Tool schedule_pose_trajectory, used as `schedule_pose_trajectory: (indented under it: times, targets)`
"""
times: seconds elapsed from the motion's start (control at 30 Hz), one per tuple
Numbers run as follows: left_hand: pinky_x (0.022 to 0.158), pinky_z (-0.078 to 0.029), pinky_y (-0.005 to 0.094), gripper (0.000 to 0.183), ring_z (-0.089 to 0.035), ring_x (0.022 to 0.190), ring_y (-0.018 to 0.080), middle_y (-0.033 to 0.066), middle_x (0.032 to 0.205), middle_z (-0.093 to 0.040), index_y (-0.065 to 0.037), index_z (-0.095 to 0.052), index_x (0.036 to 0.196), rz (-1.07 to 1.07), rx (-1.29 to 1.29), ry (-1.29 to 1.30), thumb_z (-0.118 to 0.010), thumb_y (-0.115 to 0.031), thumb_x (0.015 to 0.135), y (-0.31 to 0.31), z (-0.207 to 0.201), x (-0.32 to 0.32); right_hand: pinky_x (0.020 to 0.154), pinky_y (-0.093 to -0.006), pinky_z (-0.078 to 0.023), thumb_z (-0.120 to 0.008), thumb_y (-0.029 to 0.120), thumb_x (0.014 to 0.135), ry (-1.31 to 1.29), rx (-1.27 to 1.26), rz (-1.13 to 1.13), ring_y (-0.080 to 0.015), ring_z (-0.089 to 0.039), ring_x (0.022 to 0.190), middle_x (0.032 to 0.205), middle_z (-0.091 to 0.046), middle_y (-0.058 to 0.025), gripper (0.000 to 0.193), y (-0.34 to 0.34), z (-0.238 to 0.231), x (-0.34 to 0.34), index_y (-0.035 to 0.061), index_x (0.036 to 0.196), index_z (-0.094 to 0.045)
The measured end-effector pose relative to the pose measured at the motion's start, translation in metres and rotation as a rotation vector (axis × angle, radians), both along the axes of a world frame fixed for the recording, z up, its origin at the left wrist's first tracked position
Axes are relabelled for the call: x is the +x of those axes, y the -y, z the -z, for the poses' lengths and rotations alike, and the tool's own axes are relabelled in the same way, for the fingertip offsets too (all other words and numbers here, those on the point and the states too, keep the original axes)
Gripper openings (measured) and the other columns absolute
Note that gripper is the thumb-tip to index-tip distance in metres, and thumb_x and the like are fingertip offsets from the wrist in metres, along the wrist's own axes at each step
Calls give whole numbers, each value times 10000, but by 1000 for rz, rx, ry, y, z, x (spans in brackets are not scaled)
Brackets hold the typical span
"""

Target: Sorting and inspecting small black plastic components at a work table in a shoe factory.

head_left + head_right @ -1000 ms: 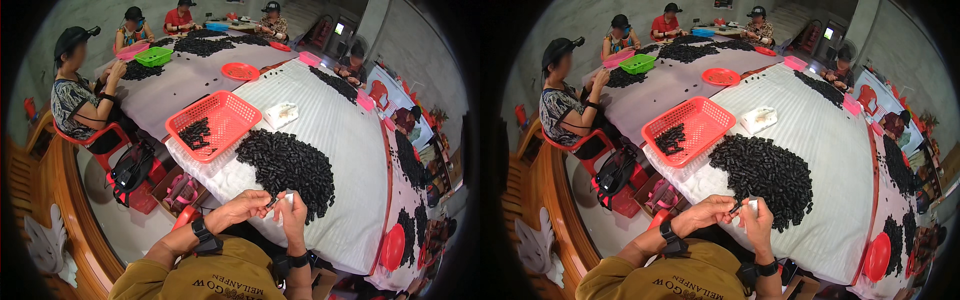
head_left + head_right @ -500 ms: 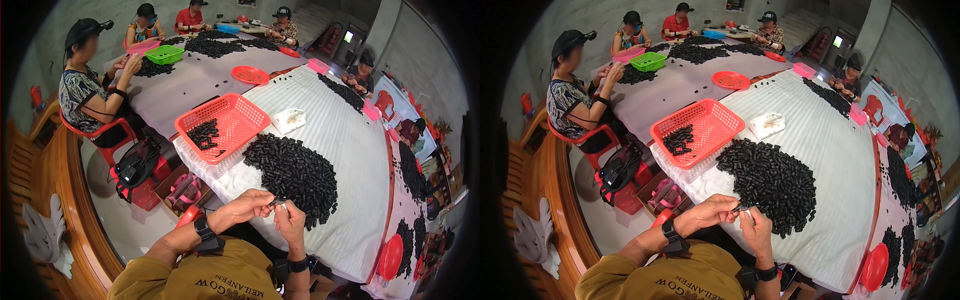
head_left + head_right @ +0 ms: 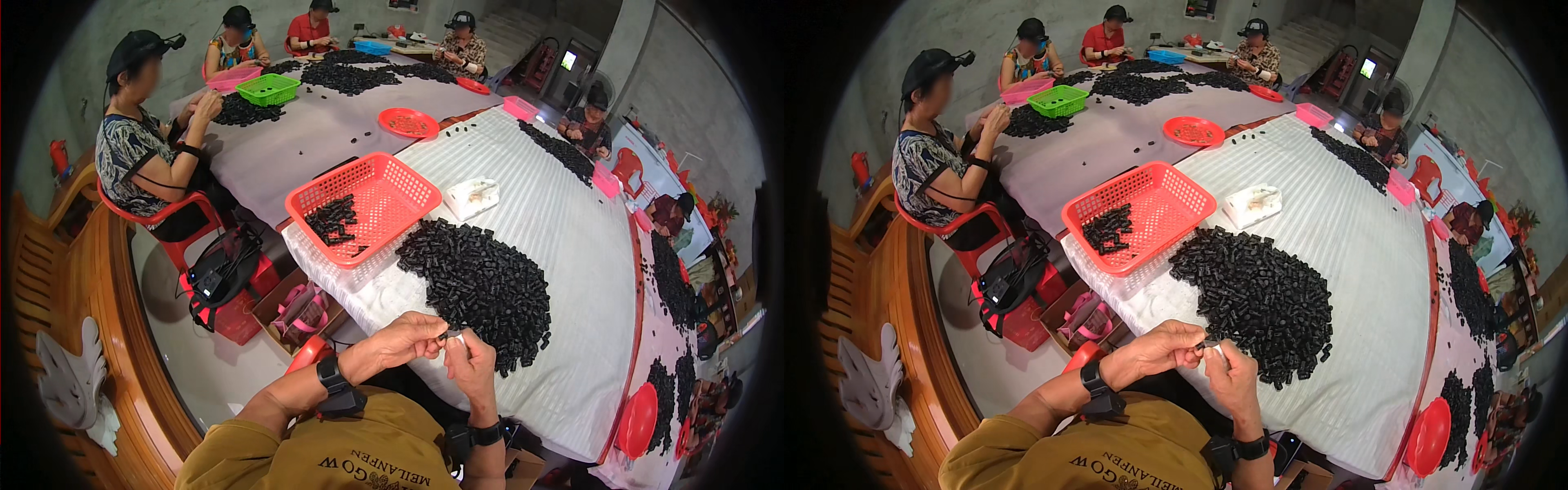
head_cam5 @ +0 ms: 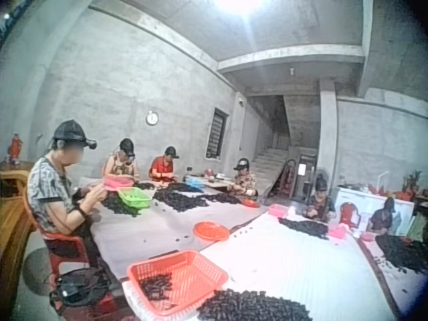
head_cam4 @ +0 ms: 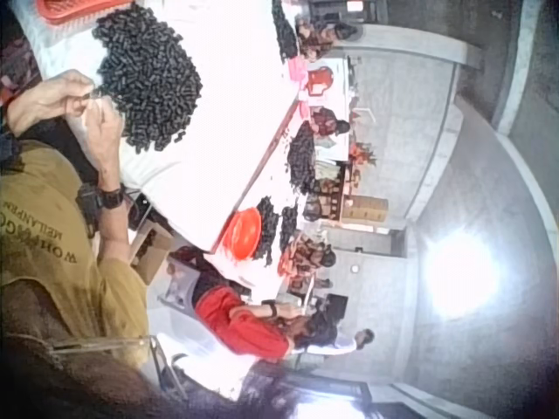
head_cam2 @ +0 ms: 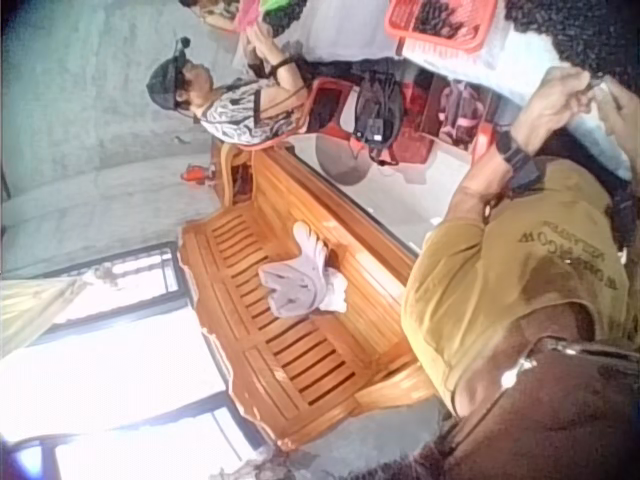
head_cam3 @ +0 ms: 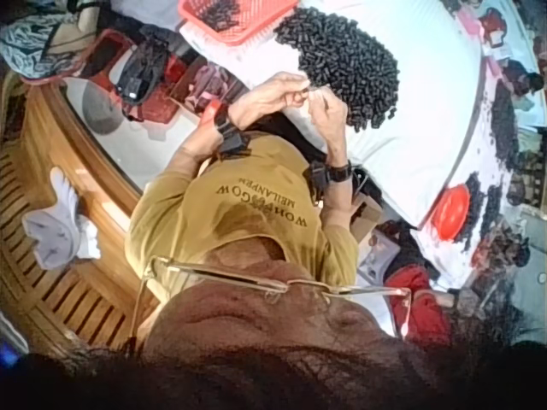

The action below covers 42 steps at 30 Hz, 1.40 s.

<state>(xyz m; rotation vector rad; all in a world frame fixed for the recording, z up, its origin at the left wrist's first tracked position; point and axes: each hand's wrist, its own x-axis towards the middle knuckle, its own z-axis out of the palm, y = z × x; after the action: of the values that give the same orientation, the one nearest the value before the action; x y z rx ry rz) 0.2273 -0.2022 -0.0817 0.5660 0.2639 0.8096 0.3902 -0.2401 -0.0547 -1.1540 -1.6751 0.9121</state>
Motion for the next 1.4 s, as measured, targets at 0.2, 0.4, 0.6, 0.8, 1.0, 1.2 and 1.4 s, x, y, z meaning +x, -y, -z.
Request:
schedule_pose_trajectory:
  times: [0.2, 0.4, 0.6, 0.8, 1.0, 1.2, 1.4]
  targets:
    - [572, -416, 237, 192, -516, 643, 92, 45, 776, -588, 1, -599, 869, -10, -7, 49, -576, -187, 897, 0, -1, 1, 390, -195, -349, -482, 98, 902, -77, -48, 50, -48, -449, 418, 562, -521, -21, 201, 3, -8, -5, 11, 724, -516]
    - [595, -413, 243, 191, -510, 652, 96, 33, 753, -588, -24, -605, 830, -7, -21, 25, -600, -208, 881, 0, -3, 0, 395, -203, -361, -518, 131, 897, -68, -66, 42, -46, -465, 431, 557, -528, -16, 202, 4, -9, -4, 15, 731, -524]
    - [579, -414, 238, 188, -507, 642, 93, 30, 737, -573, -19, -603, 826, -8, -34, 4, -596, -197, 885, 1, -5, 1, 396, -214, -369, -546, 156, 888, -33, -69, 47, -50, -479, 438, 545, -534, -17, 206, 4, -8, -3, 15, 738, -529]
    - [561, -409, 219, 183, -501, 625, 77, 21, 749, -568, -17, -599, 835, -14, -23, -23, -591, -192, 889, 2, -1, 2, 378, -201, -350, -512, 132, 900, 14, -41, 5, -49, -464, 415, 538, -528, -15, 210, 1, -7, -1, 13, 728, -534]
    - [566, -413, 221, 185, -505, 627, 75, 16, 759, -572, -19, -596, 842, -30, 1, -82, -585, -197, 892, 2, 0, 1, 384, -206, -354, -518, 154, 899, -1, -79, -30, -53, -469, 421, 542, -532, -18, 222, 0, -9, -1, 15, 727, -528]
    - [551, -414, 233, 201, -507, 615, 85, 47, 760, -586, 17, -601, 863, -23, -37, -4, -566, -177, 901, 1, -3, 3, 381, -200, -353, -499, 144, 906, -116, -114, -20, -54, -460, 417, 555, -532, -23, 219, 0, -6, 0, 15, 729, -517]
    - [539, -410, 227, 189, -507, 603, 84, 49, 745, -592, 8, -604, 848, -38, -58, -13, -574, -173, 897, 1, -2, 2, 391, -210, -365, -526, 162, 899, -79, -123, 8, -54, -473, 428, 550, -537, -20, 223, 2, -10, -1, 18, 729, -524]
